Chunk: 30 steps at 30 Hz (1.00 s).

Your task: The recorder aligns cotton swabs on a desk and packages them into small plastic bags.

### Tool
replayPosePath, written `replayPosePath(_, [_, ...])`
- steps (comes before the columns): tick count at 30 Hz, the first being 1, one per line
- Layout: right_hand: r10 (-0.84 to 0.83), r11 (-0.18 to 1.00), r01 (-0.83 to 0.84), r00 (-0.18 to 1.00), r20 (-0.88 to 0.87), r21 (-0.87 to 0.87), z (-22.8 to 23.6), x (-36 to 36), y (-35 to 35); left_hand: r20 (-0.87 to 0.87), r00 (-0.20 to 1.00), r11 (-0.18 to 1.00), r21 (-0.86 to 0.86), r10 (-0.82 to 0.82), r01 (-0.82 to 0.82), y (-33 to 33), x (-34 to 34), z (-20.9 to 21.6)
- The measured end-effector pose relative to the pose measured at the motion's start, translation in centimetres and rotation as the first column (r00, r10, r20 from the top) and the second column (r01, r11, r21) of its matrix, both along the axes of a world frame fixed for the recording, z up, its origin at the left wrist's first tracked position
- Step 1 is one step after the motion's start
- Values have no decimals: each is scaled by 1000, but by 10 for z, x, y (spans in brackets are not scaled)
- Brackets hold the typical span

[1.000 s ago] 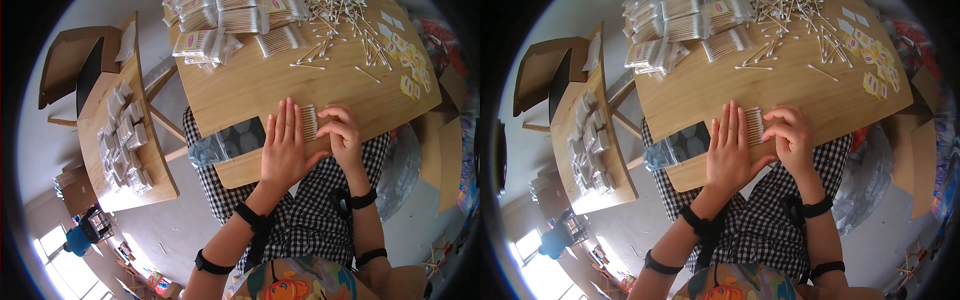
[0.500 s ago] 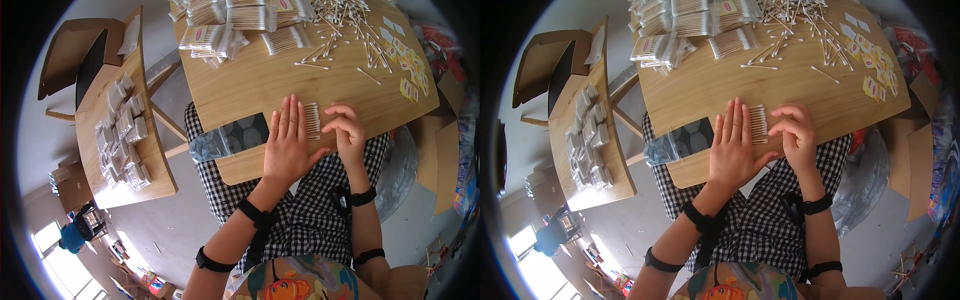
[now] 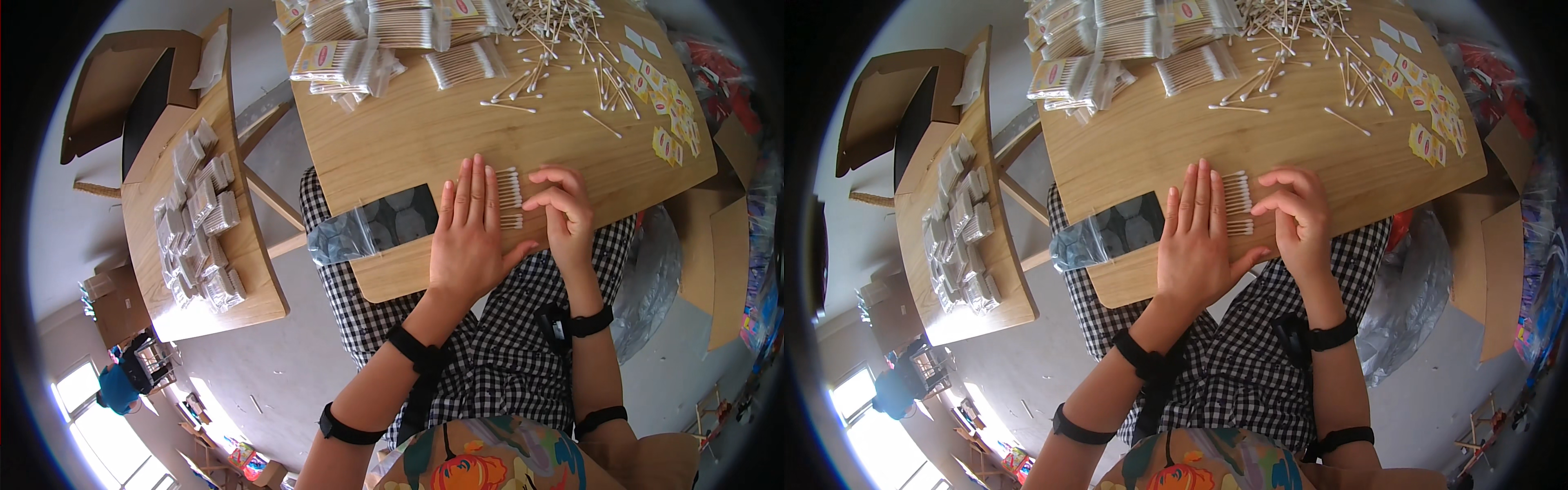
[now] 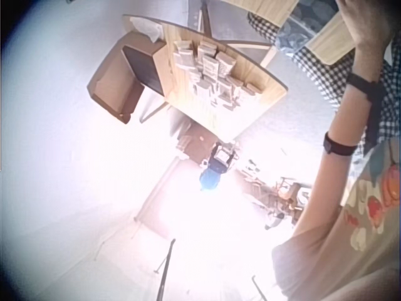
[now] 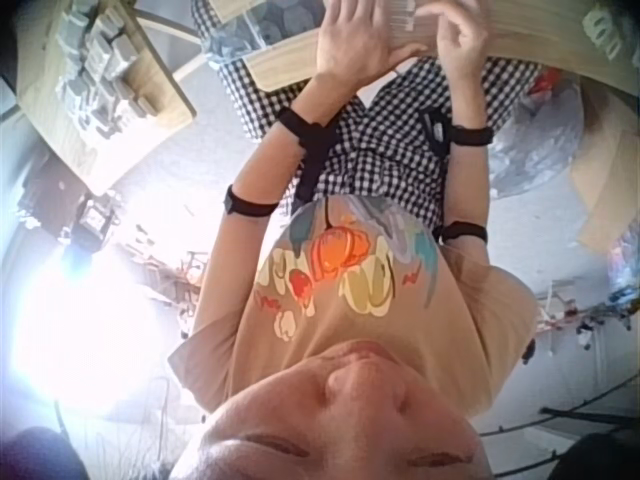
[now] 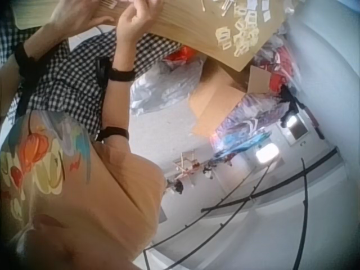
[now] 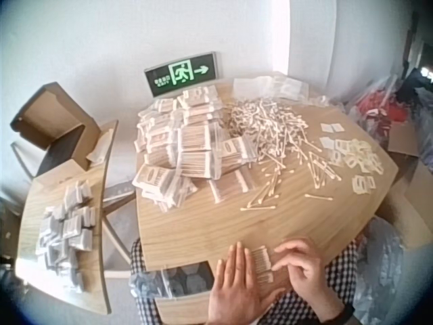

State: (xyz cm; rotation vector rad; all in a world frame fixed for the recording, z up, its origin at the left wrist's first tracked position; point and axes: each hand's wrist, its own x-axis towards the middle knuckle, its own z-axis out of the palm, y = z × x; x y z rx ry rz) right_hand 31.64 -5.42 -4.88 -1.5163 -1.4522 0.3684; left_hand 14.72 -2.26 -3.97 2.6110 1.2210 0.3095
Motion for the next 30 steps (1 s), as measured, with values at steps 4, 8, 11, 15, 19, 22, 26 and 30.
replayPosePath(4, [-4,1000,4,1000,19,-2,-1,0,1,-23,1000,1000,-25,-4,3,0,0,0])
replayPosePath(8, [-7,1000,7,999,36,-7,0,-2,1,-22,1000,1000,-26,-1,1,0,-1,0])
replayPosePath(11, [10,1000,-10,996,86,5,-1,0,2,-18,1000,1000,-25,-2,2,0,-1,0])
replayPosePath(15, [8,1000,-10,997,75,20,-1,2,1,2,1000,1000,-11,-1,1,0,0,0])
replayPosePath(19, [-37,999,38,999,10,-4,1,-3,2,16,1000,1000,-7,1,-1,0,-1,-1])
replayPosePath(22, [-38,999,38,998,50,-1,1,-3,3,21,1000,1000,-11,1,-1,0,-1,-1])
replayPosePath(26, [-44,999,44,995,89,-6,4,-4,4,19,1000,1000,-7,5,-5,0,0,-1])
replayPosePath(30, [-26,1000,26,993,118,2,2,-2,4,23,1000,1000,-5,6,-6,0,0,-2])
